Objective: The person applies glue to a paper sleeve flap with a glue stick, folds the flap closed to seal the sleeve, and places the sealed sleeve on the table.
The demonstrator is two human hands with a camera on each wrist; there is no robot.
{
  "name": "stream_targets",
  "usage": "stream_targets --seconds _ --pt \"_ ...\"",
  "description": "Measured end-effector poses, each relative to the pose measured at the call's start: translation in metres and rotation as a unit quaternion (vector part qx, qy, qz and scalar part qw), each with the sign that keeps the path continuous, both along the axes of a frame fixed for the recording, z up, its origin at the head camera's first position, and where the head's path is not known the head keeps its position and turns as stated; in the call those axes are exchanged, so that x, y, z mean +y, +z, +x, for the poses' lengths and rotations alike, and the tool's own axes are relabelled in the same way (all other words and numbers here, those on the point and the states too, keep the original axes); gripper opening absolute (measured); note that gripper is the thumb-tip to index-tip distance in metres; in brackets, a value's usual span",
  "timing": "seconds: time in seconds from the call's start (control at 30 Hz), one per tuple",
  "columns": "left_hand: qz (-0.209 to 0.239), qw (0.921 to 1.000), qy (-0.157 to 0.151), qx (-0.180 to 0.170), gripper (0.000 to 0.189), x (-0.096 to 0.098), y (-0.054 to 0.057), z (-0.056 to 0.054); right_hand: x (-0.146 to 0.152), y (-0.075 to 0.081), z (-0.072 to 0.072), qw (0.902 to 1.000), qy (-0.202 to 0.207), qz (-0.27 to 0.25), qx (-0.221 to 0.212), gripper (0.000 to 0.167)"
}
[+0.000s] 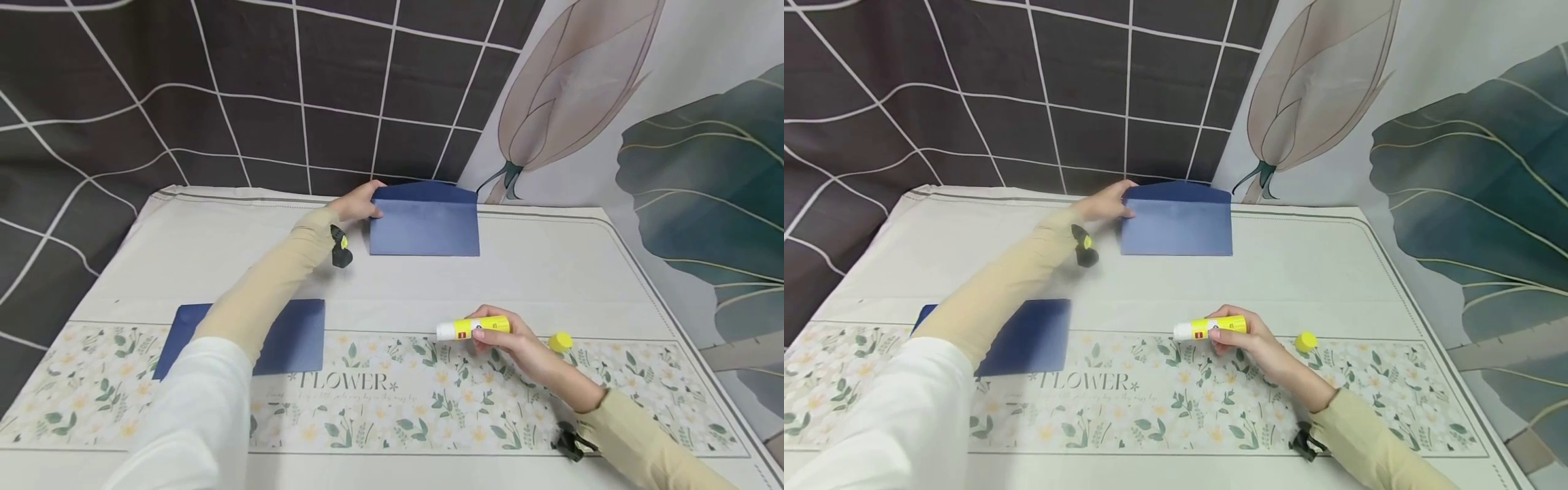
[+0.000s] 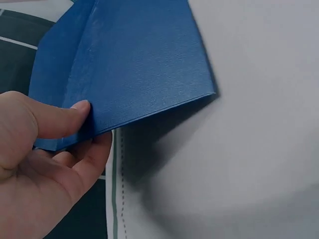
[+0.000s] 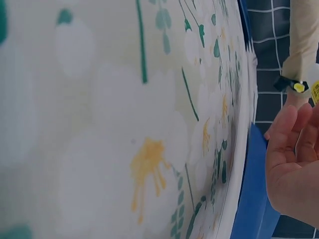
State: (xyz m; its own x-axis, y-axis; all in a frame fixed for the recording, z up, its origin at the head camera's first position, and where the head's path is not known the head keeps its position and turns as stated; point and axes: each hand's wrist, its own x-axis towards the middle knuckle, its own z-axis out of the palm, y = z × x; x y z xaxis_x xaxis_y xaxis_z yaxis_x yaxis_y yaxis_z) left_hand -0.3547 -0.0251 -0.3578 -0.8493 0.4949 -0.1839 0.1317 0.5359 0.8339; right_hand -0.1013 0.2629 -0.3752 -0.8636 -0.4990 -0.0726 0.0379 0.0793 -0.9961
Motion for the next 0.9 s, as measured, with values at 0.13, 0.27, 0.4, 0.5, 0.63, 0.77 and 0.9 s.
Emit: stream_targets --seconds 0.13,0.27,0.4,0.5,0.63,0.77,0.9 --pt "-0.005 0.9997 -0.01 -0.023 0.067 -0.008 0.01 0.011 -0.001 0.001 0.002 1.0 0.004 -0.001 0.003 0.022" --pt "-0.001 0.9989 -0.013 -0.045 0.068 -0.015 0.017 0.023 -0.001 0.002 0.003 1.0 -0.003 0.005 0.003 0.022" --pt "-0.012 0.9976 -0.018 -0.066 0.071 -0.021 0.022 0.039 -0.002 0.003 0.004 0.9999 -0.009 0.011 0.001 0.022" --pt "-0.023 0.9968 -0.018 -0.075 0.073 -0.024 0.023 0.054 -0.002 0.004 0.004 0.9999 -0.007 0.009 0.002 0.023" --pt "-0.031 0.9962 -0.017 -0.079 0.071 -0.027 0.023 0.076 -0.003 0.004 0.005 0.9999 0.007 -0.001 0.008 0.024" --pt "-0.036 0.9945 -0.022 -0.095 0.069 -0.029 0.023 0.098 -0.003 0.004 0.006 0.9997 0.017 -0.007 0.013 0.025" --pt "-0.043 0.9922 -0.026 -0.114 0.072 -0.033 0.022 0.117 -0.004 0.004 0.006 0.9997 0.019 -0.009 0.014 0.026"
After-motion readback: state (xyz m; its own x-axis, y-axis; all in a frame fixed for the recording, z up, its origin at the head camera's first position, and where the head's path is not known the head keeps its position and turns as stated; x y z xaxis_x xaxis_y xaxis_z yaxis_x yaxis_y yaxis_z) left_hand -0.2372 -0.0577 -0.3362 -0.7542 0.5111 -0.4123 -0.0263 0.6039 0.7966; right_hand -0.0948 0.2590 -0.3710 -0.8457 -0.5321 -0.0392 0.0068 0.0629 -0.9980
